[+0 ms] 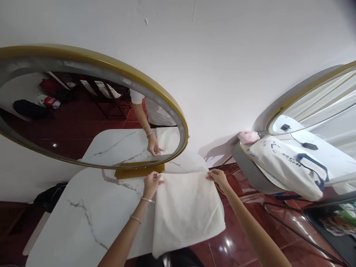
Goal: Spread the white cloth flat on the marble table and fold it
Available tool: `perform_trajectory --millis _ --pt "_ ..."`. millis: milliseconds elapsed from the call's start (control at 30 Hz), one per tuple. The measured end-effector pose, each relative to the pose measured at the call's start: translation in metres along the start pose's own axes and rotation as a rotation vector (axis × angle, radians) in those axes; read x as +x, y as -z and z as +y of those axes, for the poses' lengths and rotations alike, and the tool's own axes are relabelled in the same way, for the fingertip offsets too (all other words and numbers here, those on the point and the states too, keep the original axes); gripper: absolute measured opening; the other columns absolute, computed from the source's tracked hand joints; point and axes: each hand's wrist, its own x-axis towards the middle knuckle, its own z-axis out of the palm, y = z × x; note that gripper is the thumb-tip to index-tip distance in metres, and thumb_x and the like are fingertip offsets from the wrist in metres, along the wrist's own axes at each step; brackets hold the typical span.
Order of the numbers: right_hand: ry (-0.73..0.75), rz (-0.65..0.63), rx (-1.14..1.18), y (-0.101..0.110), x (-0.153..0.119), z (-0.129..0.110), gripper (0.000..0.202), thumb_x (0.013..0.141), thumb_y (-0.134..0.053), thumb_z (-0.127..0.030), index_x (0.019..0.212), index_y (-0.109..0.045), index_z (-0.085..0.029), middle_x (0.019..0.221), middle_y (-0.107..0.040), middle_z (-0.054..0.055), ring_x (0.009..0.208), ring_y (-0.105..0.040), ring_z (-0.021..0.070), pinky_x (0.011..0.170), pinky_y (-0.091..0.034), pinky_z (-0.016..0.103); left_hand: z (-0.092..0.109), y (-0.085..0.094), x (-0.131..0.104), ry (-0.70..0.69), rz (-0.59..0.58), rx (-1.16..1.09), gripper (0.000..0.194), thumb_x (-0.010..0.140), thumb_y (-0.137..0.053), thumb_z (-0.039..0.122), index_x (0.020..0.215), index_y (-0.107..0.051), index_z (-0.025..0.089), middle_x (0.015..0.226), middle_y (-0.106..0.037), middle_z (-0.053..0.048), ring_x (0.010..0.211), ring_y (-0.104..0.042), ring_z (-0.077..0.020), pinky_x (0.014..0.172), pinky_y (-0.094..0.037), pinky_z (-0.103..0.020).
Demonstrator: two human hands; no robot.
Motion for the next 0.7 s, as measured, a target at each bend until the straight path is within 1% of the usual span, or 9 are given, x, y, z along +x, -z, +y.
perform_trajectory --millis 67,133,233,300,333,400,467,567,700 --pt "0.022 0.023 -0.016 -0.009 0.017 0.001 0.021 0.065 -0.074 -0.033 0.062 -0.061 -0.017 0.058 -0.066 0.004 0.06 -0.071 0.0209 0.065 -0.062 0.032 -0.006 -0.005 0.007 -0.038 0.049 0.013 0.039 0.072 -0.061 0.056 0.072 -0.054 0.018 0.071 -0.065 -0.003 0.063 -0.072 -0.0227 0.062 -0.061 -0.035" --pt "0.06 0.052 -0.041 -0.015 0.024 0.001 0.023 0.069 -0.07 -0.038 0.068 -0.062 -0.017 0.066 -0.069 0.006 0.068 -0.072 0.0233 0.071 -0.061 0.036 -0.014 -0.009 0.003 -0.083 0.096 0.024 0.037 0.078 -0.057 0.055 0.083 -0.058 0.018 0.084 -0.068 -0.007 0.076 -0.073 -0.0239 0.073 -0.061 -0.039" --pt "0.151 0.121 -0.073 -0.027 0.011 0.009 0.035 0.073 -0.066 -0.044 0.096 -0.065 -0.017 0.103 -0.071 0.013 0.096 -0.07 0.028 0.084 -0.058 0.042 -0.032 -0.018 -0.02 -0.252 0.144 0.145 0.037 0.089 -0.05 0.044 0.113 -0.058 0.018 0.124 -0.062 -0.015 0.114 -0.063 -0.0265 0.096 -0.053 -0.044" --pt "0.311 0.139 -0.166 -0.043 -0.011 0.02 0.047 0.079 -0.061 -0.045 0.117 -0.059 -0.017 0.129 -0.06 0.016 0.119 -0.059 0.0289 0.097 -0.051 0.046 -0.047 -0.028 -0.037 -0.475 0.09 0.38 0.036 0.095 -0.042 0.034 0.126 -0.055 0.021 0.141 -0.051 -0.013 0.132 -0.048 -0.0247 0.106 -0.045 -0.044" --pt "0.44 0.118 -0.271 -0.053 -0.023 0.027 0.05 0.084 -0.057 -0.045 0.125 -0.056 -0.017 0.137 -0.054 0.017 0.127 -0.052 0.0285 0.103 -0.046 0.048 -0.053 -0.034 -0.044 -0.589 0.047 0.524 0.038 0.096 -0.039 0.03 0.131 -0.052 0.023 0.145 -0.048 -0.011 0.137 -0.042 -0.0238 0.109 -0.042 -0.044" --pt "0.662 0.003 -0.566 -0.076 -0.044 0.041 0.05 0.091 -0.048 -0.042 0.137 -0.049 -0.02 0.146 -0.046 0.015 0.137 -0.04 0.0276 0.112 -0.035 0.052 -0.064 -0.048 -0.049 -0.717 0.005 0.765 0.044 0.098 -0.037 0.027 0.141 -0.044 0.022 0.151 -0.042 -0.011 0.142 -0.034 -0.0244 0.112 -0.038 -0.045" --pt "0.734 -0.076 -0.853 -0.097 -0.055 0.051 0.051 0.095 -0.042 -0.038 0.144 -0.042 -0.024 0.153 -0.037 0.012 0.144 -0.029 0.0285 0.115 -0.025 0.057 -0.07 -0.06 -0.045 -0.712 0.074 0.908 0.055 0.097 -0.039 0.032 0.149 -0.032 0.017 0.154 -0.034 -0.015 0.144 -0.028 -0.0278 0.112 -0.036 -0.047" --pt "0.679 -0.053 -1.103 -0.118 -0.048 0.056 0.053 0.097 -0.038 -0.038 0.149 -0.034 -0.028 0.159 -0.025 0.01 0.147 -0.018 0.031 0.115 -0.014 0.063 -0.072 -0.072 -0.032 -0.646 0.179 0.983 0.064 0.097 -0.04 0.038 0.153 -0.021 0.014 0.156 -0.028 -0.019 0.145 -0.026 -0.0305 0.114 -0.032 -0.05" --pt "0.65 -0.049 -1.176 -0.13 -0.023 0.049 0.056 0.098 -0.036 -0.043 0.151 -0.026 -0.033 0.161 -0.017 0.008 0.148 -0.012 0.0321 0.112 -0.004 0.066 -0.061 -0.077 -0.014 -0.582 0.195 0.97 0.061 0.096 -0.04 0.042 0.15 -0.031 0.017 0.159 -0.023 -0.016 0.147 -0.018 -0.034 0.114 -0.028 -0.054"
